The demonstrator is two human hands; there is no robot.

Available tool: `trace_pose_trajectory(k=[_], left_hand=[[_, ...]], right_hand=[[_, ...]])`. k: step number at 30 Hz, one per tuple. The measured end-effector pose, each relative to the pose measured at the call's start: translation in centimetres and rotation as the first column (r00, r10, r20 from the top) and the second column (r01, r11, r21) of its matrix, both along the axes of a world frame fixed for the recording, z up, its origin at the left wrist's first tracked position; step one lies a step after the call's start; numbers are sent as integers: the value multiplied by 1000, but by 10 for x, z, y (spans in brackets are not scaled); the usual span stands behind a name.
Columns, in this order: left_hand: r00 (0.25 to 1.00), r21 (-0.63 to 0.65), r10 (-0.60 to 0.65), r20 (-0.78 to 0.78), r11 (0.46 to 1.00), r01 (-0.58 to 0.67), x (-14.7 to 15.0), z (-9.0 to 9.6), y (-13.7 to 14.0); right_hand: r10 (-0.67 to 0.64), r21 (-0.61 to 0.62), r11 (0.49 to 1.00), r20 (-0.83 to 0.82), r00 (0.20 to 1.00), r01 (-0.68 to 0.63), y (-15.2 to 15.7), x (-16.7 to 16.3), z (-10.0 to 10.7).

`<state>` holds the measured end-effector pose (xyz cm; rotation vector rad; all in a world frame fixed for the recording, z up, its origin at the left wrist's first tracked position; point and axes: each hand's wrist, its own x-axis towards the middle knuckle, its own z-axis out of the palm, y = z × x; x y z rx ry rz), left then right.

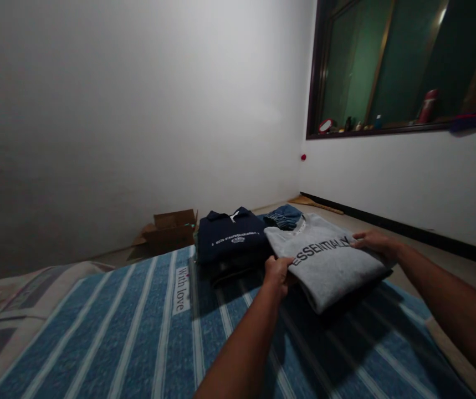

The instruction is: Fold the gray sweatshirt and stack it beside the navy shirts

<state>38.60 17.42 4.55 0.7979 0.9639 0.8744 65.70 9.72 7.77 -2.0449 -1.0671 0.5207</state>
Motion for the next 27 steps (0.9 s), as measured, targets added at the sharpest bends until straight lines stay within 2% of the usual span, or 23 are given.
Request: trace_pose_trajectory(k=[3,8,11,17,20,23,25,27], left_hand=[[1000,33,-11,-5,999,11,-6,1,3],[999,91,-7,48,996,2,-1,22,3],[998,72,-18,58,997,14,8,20,-5],[998,48,-53,35,998,51,11,13,-12],[998,62,-54,23,997,52,9,16,-10],[999,74,-46,10,996,45,9,16,-8],[999,83,-42,4,996,41,9,13,-6],[999,91,-40,-2,995,40,10,10,-5]], right_hand=[[4,-16,1000,-89,996,-5,2,7,-12],[47,1,999,-147,988,-47,14,25,11],[28,-11,1000,-100,995,-30,12,32,15],[-4,-111,994,62,998,11,-1,26,-7],[-18,-142,989,179,984,44,-3,22,-6],[-67,-165,977,358,931,134,-1,12,3],[-86,-140,975,476,875,172,5,-3,9],[-32,-103,989,567,823,109,15,-25,11]])
